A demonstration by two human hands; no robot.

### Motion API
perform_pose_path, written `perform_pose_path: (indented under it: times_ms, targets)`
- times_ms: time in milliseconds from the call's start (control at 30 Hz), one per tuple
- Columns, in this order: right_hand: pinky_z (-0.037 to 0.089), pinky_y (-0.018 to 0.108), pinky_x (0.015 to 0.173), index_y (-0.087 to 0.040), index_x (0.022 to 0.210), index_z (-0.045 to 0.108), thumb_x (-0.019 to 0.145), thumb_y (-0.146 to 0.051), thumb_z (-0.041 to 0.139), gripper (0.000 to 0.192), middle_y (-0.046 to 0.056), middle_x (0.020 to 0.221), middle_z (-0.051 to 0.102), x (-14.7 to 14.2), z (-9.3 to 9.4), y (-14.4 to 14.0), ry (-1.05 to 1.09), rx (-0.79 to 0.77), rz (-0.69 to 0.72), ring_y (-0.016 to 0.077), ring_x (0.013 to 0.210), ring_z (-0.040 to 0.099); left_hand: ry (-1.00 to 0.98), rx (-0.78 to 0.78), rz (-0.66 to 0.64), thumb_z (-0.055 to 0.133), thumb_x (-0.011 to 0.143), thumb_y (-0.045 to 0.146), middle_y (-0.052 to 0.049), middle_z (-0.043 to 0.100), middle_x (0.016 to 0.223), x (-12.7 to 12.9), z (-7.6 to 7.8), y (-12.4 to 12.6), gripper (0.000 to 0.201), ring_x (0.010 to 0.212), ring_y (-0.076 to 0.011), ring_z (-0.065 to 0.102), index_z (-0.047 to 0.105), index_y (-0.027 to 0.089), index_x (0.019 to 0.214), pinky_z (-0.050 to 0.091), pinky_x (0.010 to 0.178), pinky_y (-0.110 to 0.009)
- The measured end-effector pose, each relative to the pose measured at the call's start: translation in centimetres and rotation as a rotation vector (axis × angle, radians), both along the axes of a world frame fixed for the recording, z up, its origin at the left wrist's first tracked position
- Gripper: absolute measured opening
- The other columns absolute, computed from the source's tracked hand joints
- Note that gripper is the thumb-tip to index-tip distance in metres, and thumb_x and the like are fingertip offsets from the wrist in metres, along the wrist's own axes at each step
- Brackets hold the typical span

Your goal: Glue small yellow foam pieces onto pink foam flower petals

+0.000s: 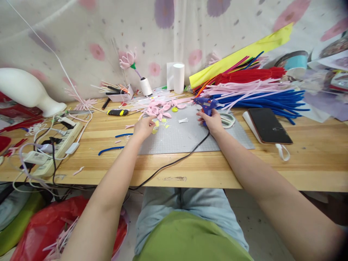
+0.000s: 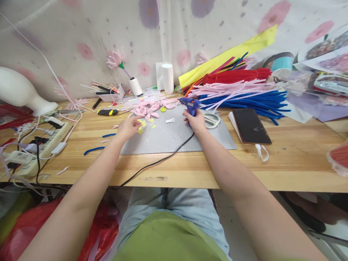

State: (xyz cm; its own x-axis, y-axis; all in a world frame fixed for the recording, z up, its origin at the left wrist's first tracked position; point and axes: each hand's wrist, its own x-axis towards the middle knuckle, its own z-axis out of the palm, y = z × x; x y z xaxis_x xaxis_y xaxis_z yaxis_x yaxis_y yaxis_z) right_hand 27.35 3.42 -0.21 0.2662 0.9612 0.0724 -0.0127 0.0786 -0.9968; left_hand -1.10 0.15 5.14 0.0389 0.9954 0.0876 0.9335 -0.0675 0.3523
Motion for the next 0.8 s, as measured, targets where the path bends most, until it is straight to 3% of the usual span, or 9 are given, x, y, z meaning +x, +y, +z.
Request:
perform_pose_path:
  times_ms: [167, 267, 333, 400, 500, 567, 667, 800]
  targets:
    - [0.046, 0.025, 0.052, -0.018, 0.081, 0.052, 0.056, -0.035, 0.071, 0.035, 0.002, 0.075, 0.063, 0.0, -0.2, 0.2, 0.002, 0.000, -0.017, 0.0124, 0.058, 0.059, 0.204, 0.066, -0.141, 0.050, 0.078, 0.018, -0.005, 0.070, 0.094, -0.3, 0.5, -0.1, 0.044, 0.107, -0.0225, 0.056, 0.059, 0.027, 0.120, 0.042, 0.090, -0.032]
    - [0.047, 0.027, 0.059, -0.018, 0.078, 0.054, 0.054, -0.035, 0.073, 0.035, 0.000, 0.071, 0.062, 0.0, -0.2, 0.3, -0.016, 0.003, -0.048, 0.0121, 0.061, 0.058, 0.192, 0.112, -0.092, 0.049, 0.079, 0.016, -0.008, 0.070, 0.094, -0.6, 0.4, 0.0, 0.041, 0.103, -0.0246, 0.059, 0.061, 0.023, 0.118, 0.041, 0.091, -0.036]
    - [0.047, 0.028, 0.062, -0.018, 0.079, 0.055, 0.054, -0.036, 0.073, 0.036, 0.001, 0.073, 0.062, 0.0, -0.1, 0.1, -0.006, 0.009, -0.036, 0.0127, 0.063, 0.058, 0.045, 0.135, 0.009, 0.052, 0.078, 0.018, -0.009, 0.070, 0.092, -0.6, 0.3, 0.3, 0.040, 0.097, -0.0246, 0.061, 0.061, 0.021, 0.118, 0.042, 0.089, -0.037]
    - [0.048, 0.028, 0.061, -0.019, 0.082, 0.056, 0.055, -0.038, 0.073, 0.038, 0.003, 0.081, 0.064, -0.1, 0.3, -0.2, 0.029, 0.028, 0.037, 0.0131, 0.065, 0.059, -0.234, 0.125, 0.072, 0.057, 0.076, 0.018, -0.007, 0.070, 0.087, -0.2, -0.2, 0.6, 0.043, 0.090, -0.0221, 0.064, 0.060, 0.019, 0.118, 0.045, 0.085, -0.035]
    - [0.047, 0.026, 0.058, -0.019, 0.086, 0.057, 0.054, -0.040, 0.075, 0.042, 0.004, 0.091, 0.066, -0.3, 1.2, -1.2, 0.071, 0.032, 0.229, 0.0117, 0.064, 0.059, -0.773, 0.021, 0.048, 0.061, 0.071, 0.013, -0.007, 0.070, 0.089, 1.3, -1.6, 0.8, 0.055, 0.073, -0.0154, 0.066, 0.053, 0.015, 0.125, 0.051, 0.076, -0.030]
    - [0.044, 0.024, 0.052, -0.018, 0.083, 0.058, 0.054, -0.041, 0.076, 0.041, 0.004, 0.085, 0.066, -0.5, 1.9, -1.9, 0.053, 0.000, 0.366, 0.0093, 0.058, 0.055, -0.969, 0.005, 0.025, 0.062, 0.069, 0.010, -0.009, 0.068, 0.100, 2.5, -2.8, 0.6, 0.061, 0.070, -0.0123, 0.066, 0.049, 0.016, 0.128, 0.052, 0.075, -0.029]
    - [0.036, 0.022, 0.043, -0.016, 0.074, 0.057, 0.059, -0.046, 0.074, 0.037, 0.003, 0.071, 0.063, -0.6, 2.7, -2.7, -0.024, -0.040, 0.515, 0.0060, 0.048, 0.045, -1.021, 0.073, 0.054, 0.066, 0.068, 0.011, -0.010, 0.062, 0.118, 3.9, -4.4, -0.2, 0.065, 0.069, -0.0101, 0.066, 0.049, 0.022, 0.129, 0.053, 0.072, -0.027]
    - [0.030, 0.021, 0.039, -0.016, 0.068, 0.056, 0.064, -0.052, 0.069, 0.039, 0.001, 0.063, 0.059, -0.5, 3.0, -3.0, -0.130, -0.039, 0.603, 0.0050, 0.043, 0.041, -0.838, 0.155, 0.007, 0.066, 0.070, 0.010, -0.008, 0.058, 0.124, 4.3, -5.1, -1.2, 0.066, 0.071, -0.0099, 0.066, 0.047, 0.029, 0.131, 0.053, 0.074, -0.025]
